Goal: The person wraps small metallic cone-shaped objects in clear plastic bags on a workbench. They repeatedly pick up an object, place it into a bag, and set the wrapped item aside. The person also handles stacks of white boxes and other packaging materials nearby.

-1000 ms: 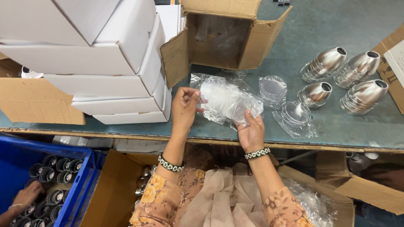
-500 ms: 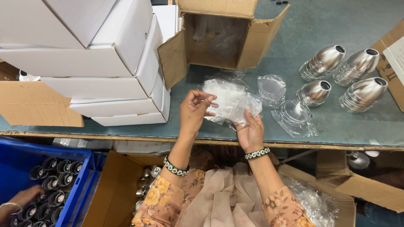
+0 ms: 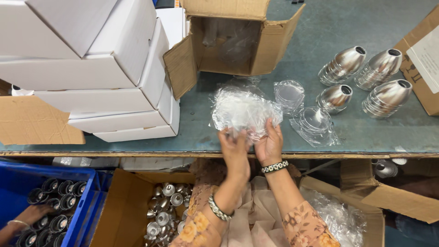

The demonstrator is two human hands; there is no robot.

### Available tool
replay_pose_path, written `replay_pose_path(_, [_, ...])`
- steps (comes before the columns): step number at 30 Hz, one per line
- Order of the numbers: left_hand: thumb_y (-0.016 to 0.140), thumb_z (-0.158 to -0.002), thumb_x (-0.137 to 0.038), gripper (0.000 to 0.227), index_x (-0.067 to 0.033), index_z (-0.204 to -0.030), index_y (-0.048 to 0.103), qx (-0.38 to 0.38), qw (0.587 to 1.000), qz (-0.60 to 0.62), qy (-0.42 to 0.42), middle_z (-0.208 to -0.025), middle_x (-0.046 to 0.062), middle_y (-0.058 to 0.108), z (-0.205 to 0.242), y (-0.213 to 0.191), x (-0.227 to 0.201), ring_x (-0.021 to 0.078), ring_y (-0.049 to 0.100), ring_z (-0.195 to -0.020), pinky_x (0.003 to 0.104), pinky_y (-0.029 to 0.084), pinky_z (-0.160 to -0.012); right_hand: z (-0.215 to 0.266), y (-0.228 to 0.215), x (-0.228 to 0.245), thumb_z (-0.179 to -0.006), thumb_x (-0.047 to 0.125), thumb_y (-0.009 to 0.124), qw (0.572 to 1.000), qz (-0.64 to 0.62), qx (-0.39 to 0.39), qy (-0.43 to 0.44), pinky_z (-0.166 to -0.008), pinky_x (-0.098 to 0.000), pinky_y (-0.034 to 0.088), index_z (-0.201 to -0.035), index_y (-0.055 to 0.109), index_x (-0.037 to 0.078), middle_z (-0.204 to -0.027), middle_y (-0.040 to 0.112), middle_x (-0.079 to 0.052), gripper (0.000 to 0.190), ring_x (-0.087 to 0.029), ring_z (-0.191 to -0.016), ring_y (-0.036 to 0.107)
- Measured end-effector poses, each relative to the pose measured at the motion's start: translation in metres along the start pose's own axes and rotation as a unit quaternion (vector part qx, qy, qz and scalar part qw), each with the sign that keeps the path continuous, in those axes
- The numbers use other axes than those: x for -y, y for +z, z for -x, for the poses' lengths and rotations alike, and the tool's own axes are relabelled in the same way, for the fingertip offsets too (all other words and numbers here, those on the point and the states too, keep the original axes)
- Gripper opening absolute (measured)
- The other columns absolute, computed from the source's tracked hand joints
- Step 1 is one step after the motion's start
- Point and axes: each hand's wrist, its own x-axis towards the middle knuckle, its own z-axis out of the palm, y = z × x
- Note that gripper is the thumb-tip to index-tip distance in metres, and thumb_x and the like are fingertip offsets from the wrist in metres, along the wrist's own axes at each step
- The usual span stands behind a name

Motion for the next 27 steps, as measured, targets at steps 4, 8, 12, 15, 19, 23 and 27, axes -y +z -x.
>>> replay_pose_path(4, [0.065,-0.097,-0.005,0.023,-0.0080,-0.109,0.046,-0.022,0.996,0.084,-0.025,-0.105,0.005,0.056,0.008,0.001,0.036,0.0124,0.063,-0.096,0.028,0.052,-0.076,0.005,0.007,0.001,-0.102,0.015,0.064,0.998,0.053,0.008,-0.014,-0.088,-0.0423,0.058,-0.131,0.050,0.003,-0.124,0.066,-0.013,0.034,-0.026,-0.107,0.066])
replay_pose_path(8, [0.072,-0.096,-0.008,0.036,-0.0054,-0.120,0.046,0.062,0.996,-0.059,0.031,-0.116,0.009,0.052,0.010,0.000,0.019,0.0162,0.052,-0.107,0.033,0.047,-0.092,0.011,0.016,0.002,-0.098,0.010,0.067,0.997,0.071,0.007,-0.035,-0.090,-0.0393,0.060,-0.132,0.048,0.006,-0.122,0.064,-0.010,0.039,-0.023,-0.107,0.067])
replay_pose_path(12, [0.078,-0.086,-0.020,0.058,-0.0040,-0.132,0.047,0.106,0.830,-0.414,0.359,-0.129,0.016,0.048,0.011,0.006,-0.042,0.0272,0.043,-0.125,0.044,0.038,-0.104,0.008,0.015,0.004,-0.097,0.008,0.066,0.997,0.076,-0.004,-0.023,-0.087,-0.0353,0.059,-0.135,0.049,0.006,-0.123,0.066,-0.009,0.041,-0.020,-0.109,0.068])
replay_pose_path(15, [0.082,-0.078,-0.022,0.057,-0.0065,-0.128,0.059,0.185,0.637,-0.594,0.456,-0.129,0.016,0.054,-0.021,0.030,-0.073,0.0327,0.047,-0.121,0.047,0.039,-0.097,0.005,0.003,-0.004,-0.098,0.005,0.067,0.997,0.069,-0.007,-0.018,-0.092,-0.0345,0.059,-0.135,0.050,0.005,-0.122,0.066,-0.009,0.040,-0.019,-0.110,0.067])
replay_pose_path(19, [0.081,-0.079,-0.024,0.037,-0.0134,-0.113,0.070,0.304,0.538,-0.690,0.377,-0.115,0.009,0.062,-0.067,0.067,-0.086,0.0328,0.056,-0.113,0.045,0.049,-0.092,-0.004,-0.009,-0.003,-0.100,0.016,0.062,0.998,0.041,-0.048,0.008,-0.086,-0.0379,0.060,-0.130,0.055,0.005,-0.116,0.069,-0.008,0.032,-0.021,-0.103,0.069])
replay_pose_path(23, [0.080,-0.078,-0.025,0.025,-0.0127,-0.097,0.070,0.325,0.539,-0.703,0.331,-0.101,0.010,0.067,-0.089,0.080,-0.078,0.0314,0.062,-0.103,0.044,0.053,-0.081,-0.006,-0.013,-0.003,-0.103,0.030,0.055,0.999,0.010,-0.044,0.024,-0.088,-0.0408,0.059,-0.128,0.058,0.006,-0.118,0.069,-0.009,0.035,-0.022,-0.104,0.070])
replay_pose_path(27, [0.076,-0.085,-0.021,0.013,-0.0128,-0.091,0.070,0.330,0.551,-0.691,0.332,-0.094,0.008,0.070,-0.106,0.075,-0.081,0.0316,0.065,-0.097,0.044,0.053,-0.079,-0.007,-0.006,-0.001,-0.102,0.033,0.055,0.994,0.028,-0.100,0.035,-0.096,-0.0452,0.054,-0.135,0.055,0.008,-0.128,0.065,-0.008,0.042,-0.024,-0.114,0.065])
